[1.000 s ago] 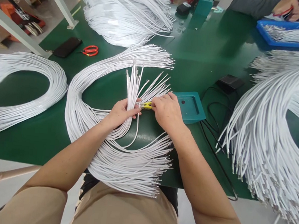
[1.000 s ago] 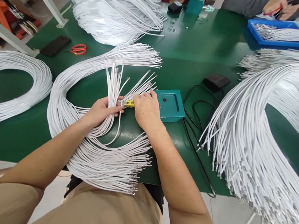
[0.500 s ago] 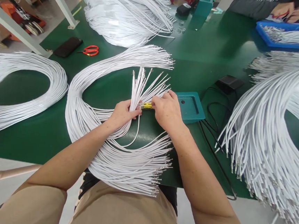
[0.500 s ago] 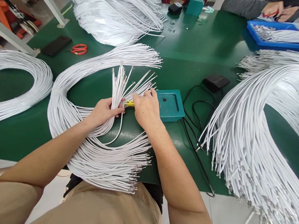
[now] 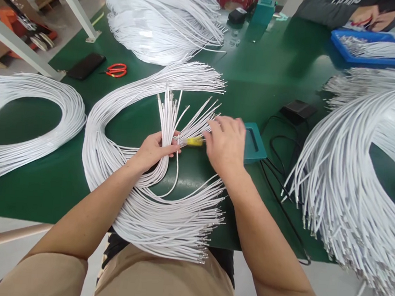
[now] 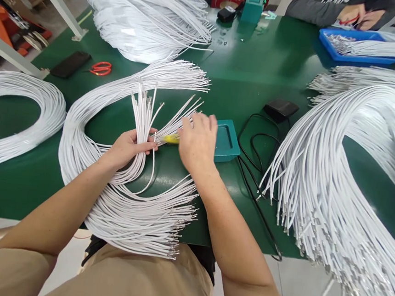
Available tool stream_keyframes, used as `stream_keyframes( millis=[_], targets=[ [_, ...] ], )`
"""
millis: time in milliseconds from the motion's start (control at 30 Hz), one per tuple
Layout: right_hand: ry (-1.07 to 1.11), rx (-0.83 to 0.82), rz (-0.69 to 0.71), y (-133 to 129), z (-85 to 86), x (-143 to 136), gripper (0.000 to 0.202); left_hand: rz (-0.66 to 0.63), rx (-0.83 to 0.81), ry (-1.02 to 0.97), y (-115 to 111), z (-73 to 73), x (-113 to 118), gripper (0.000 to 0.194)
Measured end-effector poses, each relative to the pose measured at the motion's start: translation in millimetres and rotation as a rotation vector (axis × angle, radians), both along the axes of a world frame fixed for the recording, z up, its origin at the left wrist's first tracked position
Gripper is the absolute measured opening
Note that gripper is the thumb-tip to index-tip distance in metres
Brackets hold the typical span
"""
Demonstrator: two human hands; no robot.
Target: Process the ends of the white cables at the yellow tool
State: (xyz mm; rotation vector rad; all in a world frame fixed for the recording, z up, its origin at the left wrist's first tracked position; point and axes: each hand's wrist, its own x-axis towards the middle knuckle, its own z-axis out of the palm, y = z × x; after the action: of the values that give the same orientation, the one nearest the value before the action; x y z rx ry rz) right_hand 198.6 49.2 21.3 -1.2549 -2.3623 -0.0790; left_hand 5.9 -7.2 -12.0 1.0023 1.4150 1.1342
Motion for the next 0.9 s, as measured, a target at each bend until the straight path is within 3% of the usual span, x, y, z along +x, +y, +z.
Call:
stream_keyframes(
  millis=[133, 200, 267, 400, 533, 600, 733, 800, 900],
  targets=[
    [-0.035, -0.226, 0.598, -34.6, 16.1, -23.0, 0.026, 0.020, 0.047, -0.067, -2.4, -0.2, -1.5, 0.050],
    [-0.141, -0.270, 0.762, -51.2, 15.8, -33.5, 0.024, 0.017, 0.043, -0.096, -3.3, 1.2, -1.0, 0.053],
    [-0.242, -0.289, 0.814, -64.2, 11.1, -40.5, 0.018, 0.014, 0.039, -0.121, -3.8, 2.9, 0.1, 0.057],
    [-0.357, -0.455, 0.779, -79.6, 5.1, -44.4, 0.012, 0.024, 0.040, -0.159, -3.9, 6.4, 2.2, 0.052],
    [-0.310, -0.749, 0.626, -74.0, 15.7, -38.5, 0.021, 0.057, 0.008, -0.225, -4.2, 7.9, 2.0, 0.033],
    [-0.152, -0.808, 0.469, -59.8, 21.2, -33.0, 0.026, 0.056, -0.021, -0.222, -4.7, 6.5, 0.8, 0.032],
    [0.478, -0.785, 0.132, -26.1, 16.8, -23.3, 0.027, -0.004, -0.031, -0.160, -6.5, 0.6, -1.9, 0.031],
    [0.697, -0.804, 0.107, -16.6, 9.1, -21.6, 0.024, -0.060, -0.041, -0.133, -7.1, -1.2, -2.5, 0.033],
    [0.842, -0.922, 0.146, -13.6, 1.2, -22.9, 0.027, -0.099, -0.028, -0.127, -6.5, 0.4, -2.5, 0.032]
  ],
)
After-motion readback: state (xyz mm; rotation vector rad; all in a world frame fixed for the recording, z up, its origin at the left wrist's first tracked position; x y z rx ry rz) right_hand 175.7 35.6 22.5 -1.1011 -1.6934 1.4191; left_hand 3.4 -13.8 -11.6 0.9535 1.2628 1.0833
